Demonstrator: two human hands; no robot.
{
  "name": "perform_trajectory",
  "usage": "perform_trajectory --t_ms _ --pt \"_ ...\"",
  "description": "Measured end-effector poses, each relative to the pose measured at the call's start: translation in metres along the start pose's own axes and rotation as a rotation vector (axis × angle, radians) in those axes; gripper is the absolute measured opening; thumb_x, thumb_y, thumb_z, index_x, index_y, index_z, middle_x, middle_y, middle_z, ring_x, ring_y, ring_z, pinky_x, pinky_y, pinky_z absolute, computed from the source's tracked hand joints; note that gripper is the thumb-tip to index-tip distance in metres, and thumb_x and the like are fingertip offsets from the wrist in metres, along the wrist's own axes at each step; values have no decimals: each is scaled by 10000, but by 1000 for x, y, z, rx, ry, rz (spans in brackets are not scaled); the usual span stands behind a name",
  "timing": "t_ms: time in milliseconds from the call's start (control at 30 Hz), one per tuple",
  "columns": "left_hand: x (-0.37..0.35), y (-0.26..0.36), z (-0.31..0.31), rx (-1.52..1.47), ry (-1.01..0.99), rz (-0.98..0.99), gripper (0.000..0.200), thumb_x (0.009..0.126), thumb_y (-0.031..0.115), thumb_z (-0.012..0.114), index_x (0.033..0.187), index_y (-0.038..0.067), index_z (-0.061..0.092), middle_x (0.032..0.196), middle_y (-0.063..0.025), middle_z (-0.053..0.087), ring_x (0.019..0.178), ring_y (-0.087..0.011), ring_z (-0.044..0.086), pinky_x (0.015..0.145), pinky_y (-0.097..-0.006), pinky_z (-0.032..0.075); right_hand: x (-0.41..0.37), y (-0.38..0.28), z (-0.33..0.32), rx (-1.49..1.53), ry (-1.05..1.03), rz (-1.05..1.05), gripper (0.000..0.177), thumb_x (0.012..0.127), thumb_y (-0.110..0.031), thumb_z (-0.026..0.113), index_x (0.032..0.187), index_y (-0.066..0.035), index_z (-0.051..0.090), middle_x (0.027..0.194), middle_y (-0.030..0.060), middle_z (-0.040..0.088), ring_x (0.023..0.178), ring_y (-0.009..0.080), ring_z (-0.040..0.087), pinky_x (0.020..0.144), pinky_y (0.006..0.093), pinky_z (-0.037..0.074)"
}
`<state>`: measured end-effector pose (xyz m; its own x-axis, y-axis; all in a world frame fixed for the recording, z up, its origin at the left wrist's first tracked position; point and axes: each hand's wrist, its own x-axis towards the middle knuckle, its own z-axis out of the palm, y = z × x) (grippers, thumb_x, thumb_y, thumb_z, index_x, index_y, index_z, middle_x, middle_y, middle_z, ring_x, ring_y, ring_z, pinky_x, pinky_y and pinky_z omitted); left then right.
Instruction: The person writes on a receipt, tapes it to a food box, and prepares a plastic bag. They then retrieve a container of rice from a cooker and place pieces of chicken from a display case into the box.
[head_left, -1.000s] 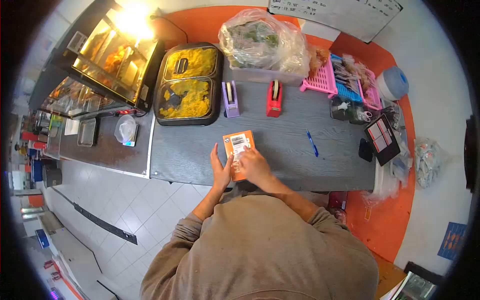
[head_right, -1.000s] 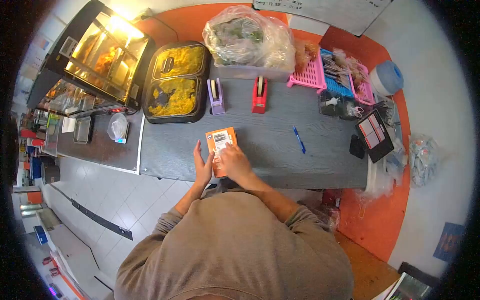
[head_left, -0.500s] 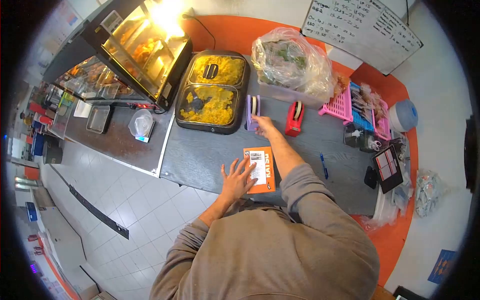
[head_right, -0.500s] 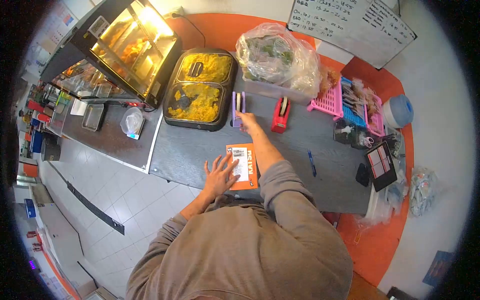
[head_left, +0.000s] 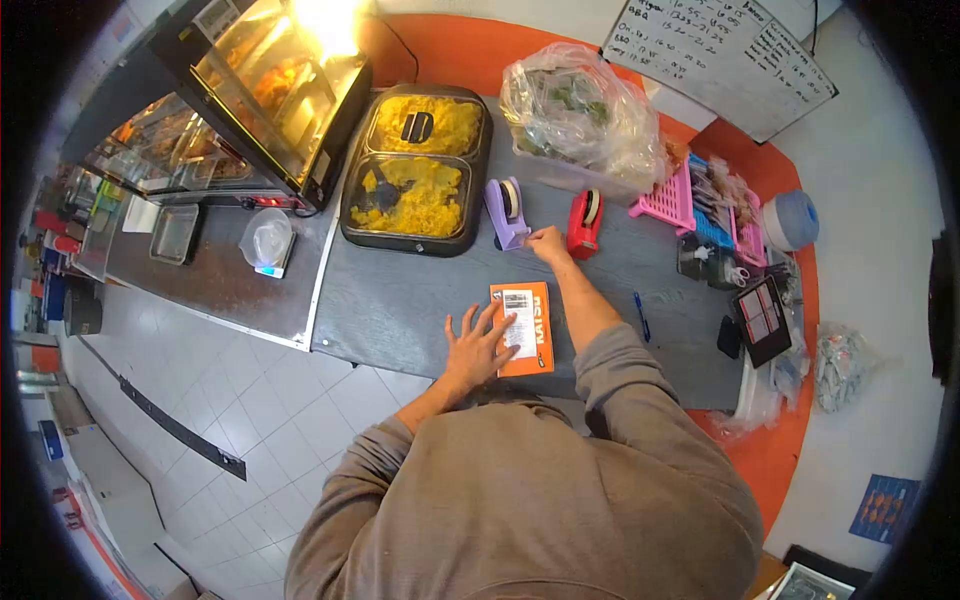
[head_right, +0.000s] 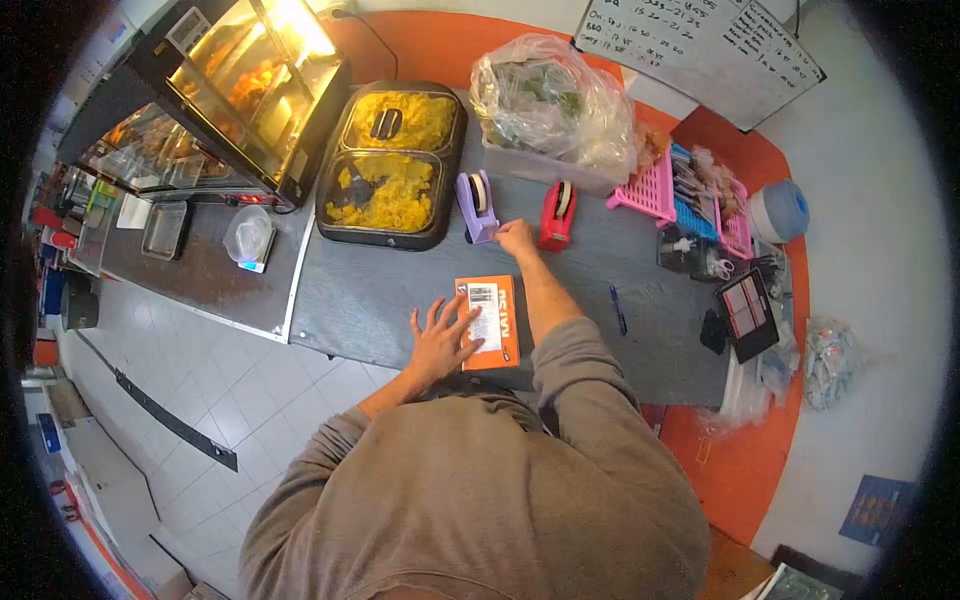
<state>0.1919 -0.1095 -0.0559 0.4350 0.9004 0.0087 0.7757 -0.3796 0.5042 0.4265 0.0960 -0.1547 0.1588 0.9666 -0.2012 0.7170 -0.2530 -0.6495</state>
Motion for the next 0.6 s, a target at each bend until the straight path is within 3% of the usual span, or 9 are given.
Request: perform_trajectory --t_ms 100,167,233,300,333,400,500,567,600 --pt "1 -2 1 6 1 18 566 871 506 605 1386 296 496 1535 -26 290 1393 -344 259 1037 -726 123 21 54 14 149 -57 103 293 678 -307 837 802 -54 761 708 77 694 628 183 612 662 364 509" --pt "1 -2 1 2 15 26 567 872 511 601 1386 297 495 1536 -23 289 1391 -344 261 1039 -724 123 27 91 31 -45 -143 141 322 674 -303 845 778 -14 748 698 59 677 622 176 585 623 356 496" --pt "3 -6 -2 6 28 33 567 873 516 598 1386 298 494 1537 -20 288 1389 -345 263 1041 -722 123 -19 41 -3 191 -196 246 272 734 -259 801 697 -4 712 655 50 652 562 155 568 523 334 454" --pt "1 -6 0 12 -2 28 570 875 527 589 1389 303 490 1542 -12 278 1390 -352 258 1046 -718 116 -29 45 -10 200 33 3 352 774 -360 767 832 -14 741 683 95 690 647 197 638 631 383 507" --pt "0 -4 -3 9 2 24 572 874 535 585 1389 306 488 1546 -7 270 1392 -359 248 1049 -716 111 -44 34 -23 194 24 11 352 774 -360 767 832 -14 741 683 95 690 647 197 638 631 383 507" --pt "1 -5 -2 7 4 29 574 874 538 583 1389 303 488 1548 -8 268 1393 -363 242 1049 -716 111 -84 -23 -71 670 -112 275 315 865 -228 675 603 -53 674 583 23 607 463 126 517 440 304 380" --pt "0 -5 -2 7 25 48 580 870 543 585 1382 285 497 1539 -17 281 1393 -369 236 1044 -718 114 -115 -57 -58 515 -334 327 270 865 -240 683 712 -18 702 611 51 641 491 139 537 474 321 417" --pt "1 -5 -1 12 48 51 582 861 540 595 1369 267 516 1521 -31 302 1393 -370 232 1043 -718 102 -123 -48 -19 239 -200 202 275 848 -258 702 775 7 712 632 78 661 504 156 543 488 333 430" --pt "2 -4 -1 6 46 57 582 861 540 595 1369 267 516 1521 -31 302 1393 -370 232 1043 -718 102 -128 -59 -19 183 -140 271 303 804 -335 718 705 -49 737 643 143 681 614 230 671 609 386 522"
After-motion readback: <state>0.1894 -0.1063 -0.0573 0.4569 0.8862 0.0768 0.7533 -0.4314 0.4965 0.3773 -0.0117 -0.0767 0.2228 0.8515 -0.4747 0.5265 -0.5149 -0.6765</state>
